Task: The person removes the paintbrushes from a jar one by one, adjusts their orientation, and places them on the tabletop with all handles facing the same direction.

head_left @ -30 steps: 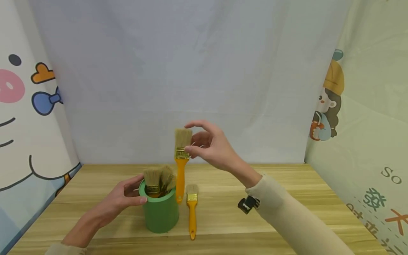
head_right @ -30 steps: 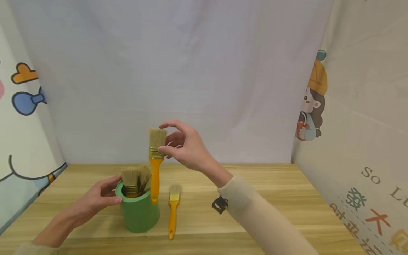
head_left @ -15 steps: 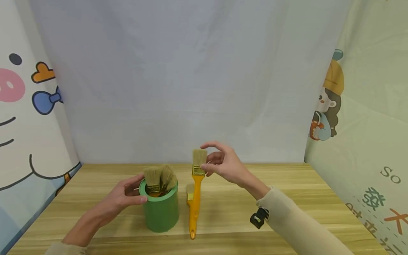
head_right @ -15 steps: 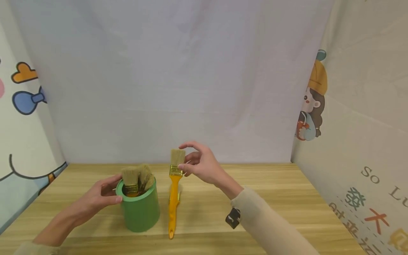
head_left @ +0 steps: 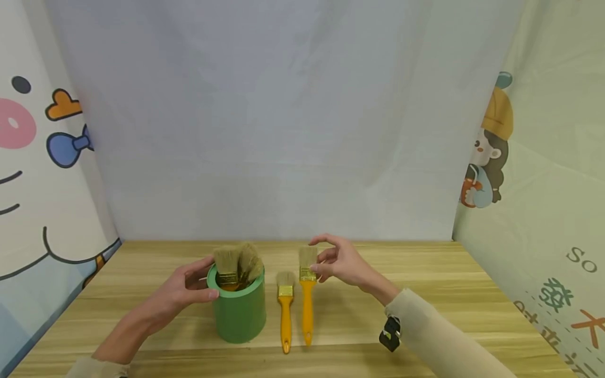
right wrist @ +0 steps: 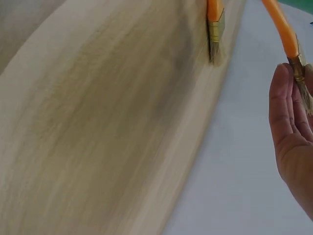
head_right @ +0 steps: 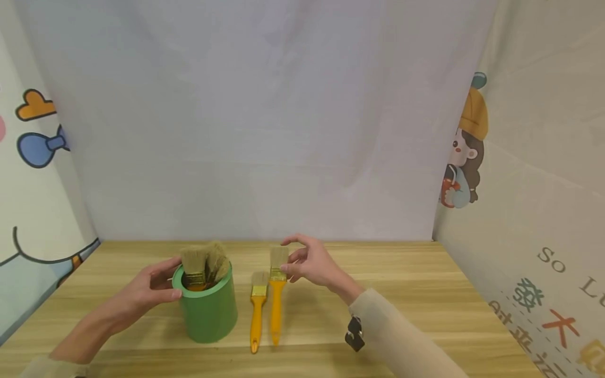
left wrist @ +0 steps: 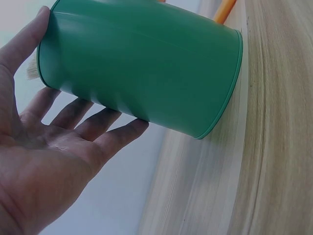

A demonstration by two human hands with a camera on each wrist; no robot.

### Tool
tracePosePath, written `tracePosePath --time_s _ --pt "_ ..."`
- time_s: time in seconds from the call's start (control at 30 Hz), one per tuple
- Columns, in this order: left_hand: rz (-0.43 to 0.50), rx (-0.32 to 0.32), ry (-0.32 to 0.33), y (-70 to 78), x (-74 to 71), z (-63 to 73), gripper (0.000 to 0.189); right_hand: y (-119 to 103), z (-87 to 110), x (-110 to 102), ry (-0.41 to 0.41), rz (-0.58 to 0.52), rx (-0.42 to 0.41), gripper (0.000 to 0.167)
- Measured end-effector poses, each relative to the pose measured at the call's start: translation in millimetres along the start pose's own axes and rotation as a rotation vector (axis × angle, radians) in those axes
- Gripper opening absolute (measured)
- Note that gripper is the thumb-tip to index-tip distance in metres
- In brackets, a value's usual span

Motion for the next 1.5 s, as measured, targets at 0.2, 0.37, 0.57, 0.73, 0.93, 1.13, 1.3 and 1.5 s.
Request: tracePosePath --time_s 0.2,0.37,0.57,0.73,0.93,1.13,1.3,1.5 --pt "0.006 -0.018 0.005 -0.3 -0.6 -0.4 0.092 24.7 0.5 -5.4 -0.001 -0.047 0.094 0.054" --pt "0.003 -0.017 0.007 0.2 -1.4 -0.9 0.092 38.9 -0.6 -5.3 0.003 -0.099 0.161 0.056" --pt "0.002 -0.001 -0.004 1.9 -0.1 -1.0 0.09 51.6 -1.3 -1.1 -0.017 -0.101 0.207 0.053" --pt "-0.001 0.002 0.003 2.9 0.2 -0.3 0.09 57.9 -3.3 2.3 -0.032 -0.09 0.219 0.049" --pt "-0.003 0.0 0.005 2.6 -0.2 -0.1 0.09 64.5 -6.3 6.6 -0.036 -0.081 0.257 0.047" --pt "0.0 -0.004 -0.002 1.5 0.5 -1.1 0.09 69.7 -6.9 8.4 -0.049 -0.058 0.28 0.046" --pt "0.008 -0.004 -0.008 0.5 1.1 -1.8 0.09 73.7 -8.7 8.7 -0.05 -0.042 0.296 0.045" --pt "0.004 0.005 -0.003 0.8 1.0 -1.2 0.09 77.5 -11.3 12.4 -0.047 -0.047 0.319 0.044"
Point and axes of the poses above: each hand's wrist, its own z-axis away from the middle knuckle, its own x-axis out of the palm, y = z × x, the point moved 8 cm from there along -z, towards the middle knuckle, and after that the axes turned 1 degree about z, right-handed, at the moved point
